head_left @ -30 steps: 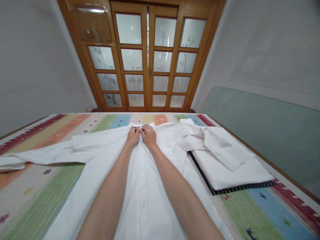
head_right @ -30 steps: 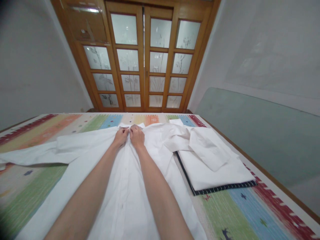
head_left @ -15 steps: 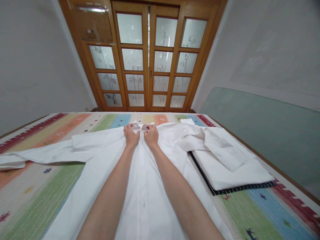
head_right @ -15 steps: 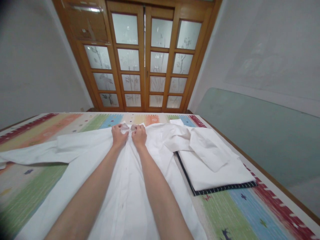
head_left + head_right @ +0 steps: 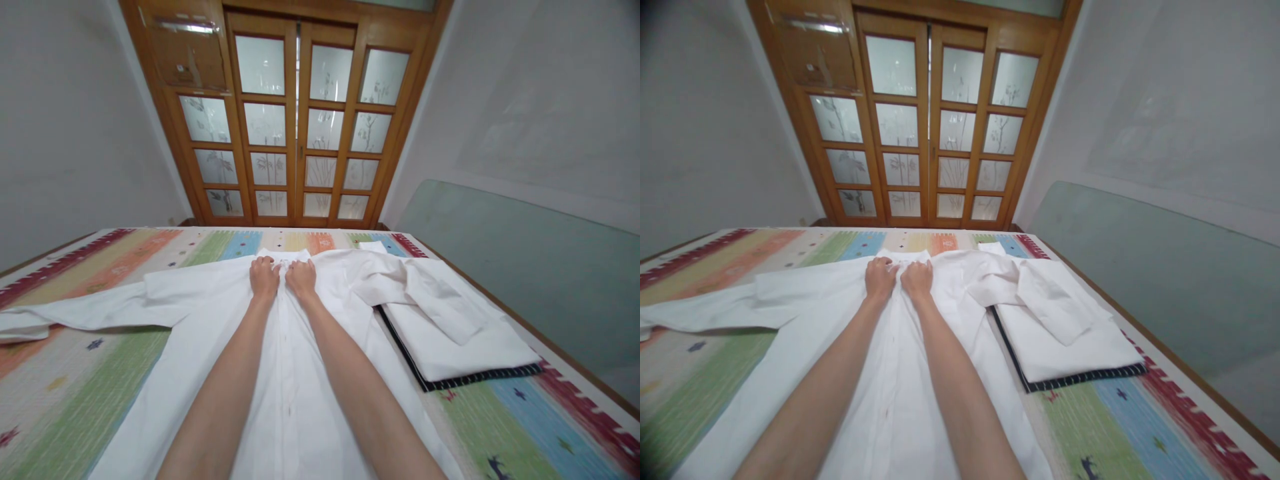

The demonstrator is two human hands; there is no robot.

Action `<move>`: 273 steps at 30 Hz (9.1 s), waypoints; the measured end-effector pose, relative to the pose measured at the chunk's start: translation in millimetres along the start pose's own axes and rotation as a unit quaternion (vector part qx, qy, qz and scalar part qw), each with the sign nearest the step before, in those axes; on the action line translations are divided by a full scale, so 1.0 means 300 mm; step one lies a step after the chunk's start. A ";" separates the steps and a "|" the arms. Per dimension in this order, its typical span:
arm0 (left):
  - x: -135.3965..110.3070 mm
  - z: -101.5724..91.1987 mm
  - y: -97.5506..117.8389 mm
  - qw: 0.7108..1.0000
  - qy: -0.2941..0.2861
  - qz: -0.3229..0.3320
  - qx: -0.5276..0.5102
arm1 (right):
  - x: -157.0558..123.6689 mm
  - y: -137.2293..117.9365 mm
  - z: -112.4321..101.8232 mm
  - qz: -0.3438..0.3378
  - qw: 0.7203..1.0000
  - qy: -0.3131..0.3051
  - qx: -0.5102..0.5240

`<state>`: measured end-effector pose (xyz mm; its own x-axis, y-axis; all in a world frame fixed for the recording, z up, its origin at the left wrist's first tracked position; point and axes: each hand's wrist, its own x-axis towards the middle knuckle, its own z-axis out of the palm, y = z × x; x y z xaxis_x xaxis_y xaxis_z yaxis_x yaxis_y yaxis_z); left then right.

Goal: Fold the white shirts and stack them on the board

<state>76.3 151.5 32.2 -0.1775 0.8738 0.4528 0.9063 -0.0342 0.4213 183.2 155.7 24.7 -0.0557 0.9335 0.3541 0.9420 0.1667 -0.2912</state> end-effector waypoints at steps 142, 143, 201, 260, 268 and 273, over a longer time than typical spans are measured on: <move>-0.252 -0.130 -0.077 0.977 -0.098 0.159 -0.107 | 0.029 0.242 -0.103 0.075 0.967 -0.182 -0.159; -0.251 -0.128 -0.078 0.977 -0.097 0.159 -0.107 | 0.033 0.249 -0.100 0.078 0.968 -0.180 -0.157; -0.251 -0.126 -0.073 0.977 -0.101 0.163 -0.089 | 0.039 0.197 -0.059 -0.103 0.978 -0.133 -0.126; -0.236 -0.123 -0.081 0.973 -0.116 0.183 -0.084 | -0.224 0.006 -0.140 0.026 0.942 -0.078 0.326; -0.233 -0.111 -0.071 0.979 -0.099 0.140 -0.106 | -0.219 0.012 -0.142 0.072 0.902 -0.123 0.406; -0.221 -0.108 -0.080 0.977 -0.112 0.119 -0.140 | -0.211 0.020 -0.131 0.074 0.901 -0.133 0.406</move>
<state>53.9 78.6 17.6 0.1418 0.9085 0.3930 0.7656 -0.3523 0.5383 205.4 85.2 35.4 -0.1289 0.9896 0.0642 0.3982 0.1110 -0.9106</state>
